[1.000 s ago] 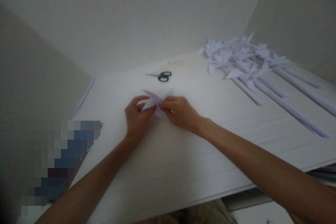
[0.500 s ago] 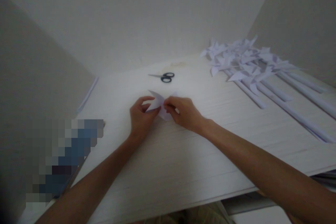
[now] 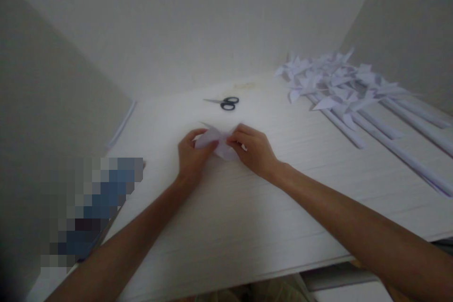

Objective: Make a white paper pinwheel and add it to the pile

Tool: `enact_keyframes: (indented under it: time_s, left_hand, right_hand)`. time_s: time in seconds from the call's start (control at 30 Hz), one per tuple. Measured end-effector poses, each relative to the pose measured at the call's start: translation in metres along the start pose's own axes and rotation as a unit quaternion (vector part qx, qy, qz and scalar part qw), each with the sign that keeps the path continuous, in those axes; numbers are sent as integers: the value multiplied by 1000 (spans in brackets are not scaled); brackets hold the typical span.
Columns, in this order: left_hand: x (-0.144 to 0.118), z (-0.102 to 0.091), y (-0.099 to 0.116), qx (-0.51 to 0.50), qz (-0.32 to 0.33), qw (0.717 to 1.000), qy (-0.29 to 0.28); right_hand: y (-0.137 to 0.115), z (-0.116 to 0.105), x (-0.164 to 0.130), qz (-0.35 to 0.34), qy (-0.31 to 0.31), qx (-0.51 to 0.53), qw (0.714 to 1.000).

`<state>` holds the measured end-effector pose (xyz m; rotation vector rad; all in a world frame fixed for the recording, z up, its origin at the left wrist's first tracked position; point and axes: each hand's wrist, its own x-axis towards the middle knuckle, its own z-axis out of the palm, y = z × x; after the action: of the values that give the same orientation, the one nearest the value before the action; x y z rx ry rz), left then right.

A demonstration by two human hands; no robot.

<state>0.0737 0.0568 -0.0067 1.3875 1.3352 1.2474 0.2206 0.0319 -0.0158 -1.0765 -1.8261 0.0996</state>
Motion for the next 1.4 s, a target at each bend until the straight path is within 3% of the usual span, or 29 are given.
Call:
enact_keyframes:
  time_s: [0.87, 1.4]
  left_hand:
    - [2, -1, -1, -8, -5, 1000, 25]
    - [2, 0, 2, 6, -8, 1000, 15]
  right_hand:
    - [4, 3, -1, 40, -50, -86, 994]
    - [3, 4, -1, 8, -47, -79, 996]
